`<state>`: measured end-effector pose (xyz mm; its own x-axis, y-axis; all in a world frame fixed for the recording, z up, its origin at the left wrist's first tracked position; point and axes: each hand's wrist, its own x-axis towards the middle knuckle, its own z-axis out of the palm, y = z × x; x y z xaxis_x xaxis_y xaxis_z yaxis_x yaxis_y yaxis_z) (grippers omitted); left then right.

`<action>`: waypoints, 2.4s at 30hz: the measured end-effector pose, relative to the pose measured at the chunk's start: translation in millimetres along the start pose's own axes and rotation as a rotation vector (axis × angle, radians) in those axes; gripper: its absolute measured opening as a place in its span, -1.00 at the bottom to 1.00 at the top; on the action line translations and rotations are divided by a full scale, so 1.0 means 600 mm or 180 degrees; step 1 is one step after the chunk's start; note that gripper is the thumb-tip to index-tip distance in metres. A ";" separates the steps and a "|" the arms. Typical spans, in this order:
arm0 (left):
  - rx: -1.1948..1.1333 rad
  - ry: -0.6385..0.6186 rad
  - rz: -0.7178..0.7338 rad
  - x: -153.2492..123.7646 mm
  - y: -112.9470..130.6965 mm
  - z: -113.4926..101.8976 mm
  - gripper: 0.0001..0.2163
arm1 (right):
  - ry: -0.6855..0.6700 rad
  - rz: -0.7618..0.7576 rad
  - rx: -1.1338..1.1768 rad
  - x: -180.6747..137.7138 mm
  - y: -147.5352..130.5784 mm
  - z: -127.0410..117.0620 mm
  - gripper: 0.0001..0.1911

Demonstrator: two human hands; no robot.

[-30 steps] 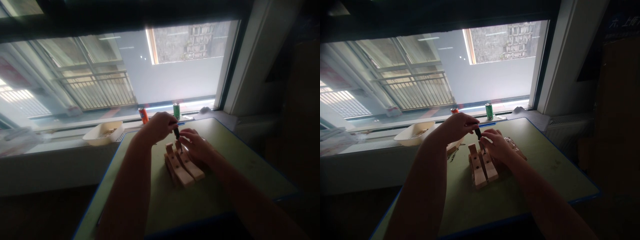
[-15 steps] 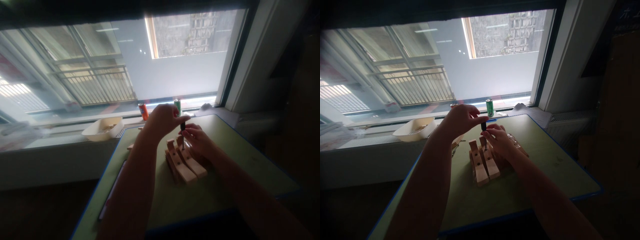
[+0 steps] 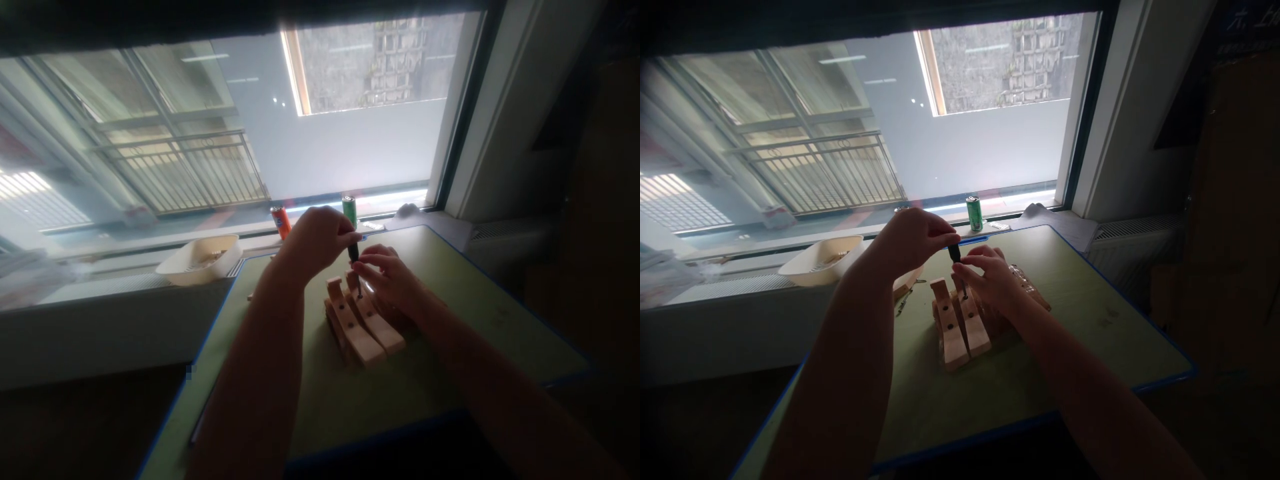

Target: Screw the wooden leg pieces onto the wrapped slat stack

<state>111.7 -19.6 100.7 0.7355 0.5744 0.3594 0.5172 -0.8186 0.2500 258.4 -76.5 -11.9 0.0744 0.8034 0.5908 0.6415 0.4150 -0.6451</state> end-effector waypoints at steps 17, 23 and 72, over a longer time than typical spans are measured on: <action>0.0051 0.0371 -0.0302 -0.005 0.009 -0.005 -0.63 | -0.0109 0.0066 0.0164 0.001 -0.008 -0.008 -0.78; 0.0004 0.0193 -0.0260 -0.002 0.012 0.001 -0.67 | -0.0103 0.0150 0.0129 0.003 -0.006 -0.008 -0.76; -0.0548 -0.0107 -0.0334 -0.007 -0.012 -0.013 -0.68 | -0.0171 0.0124 0.0063 0.000 -0.007 -0.007 -0.81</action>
<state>101.5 -16.4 104.2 0.6973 0.6538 0.2938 0.5112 -0.7409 0.4356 258.9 -80.1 -7.1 0.0575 0.8407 0.5385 0.6237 0.3909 -0.6769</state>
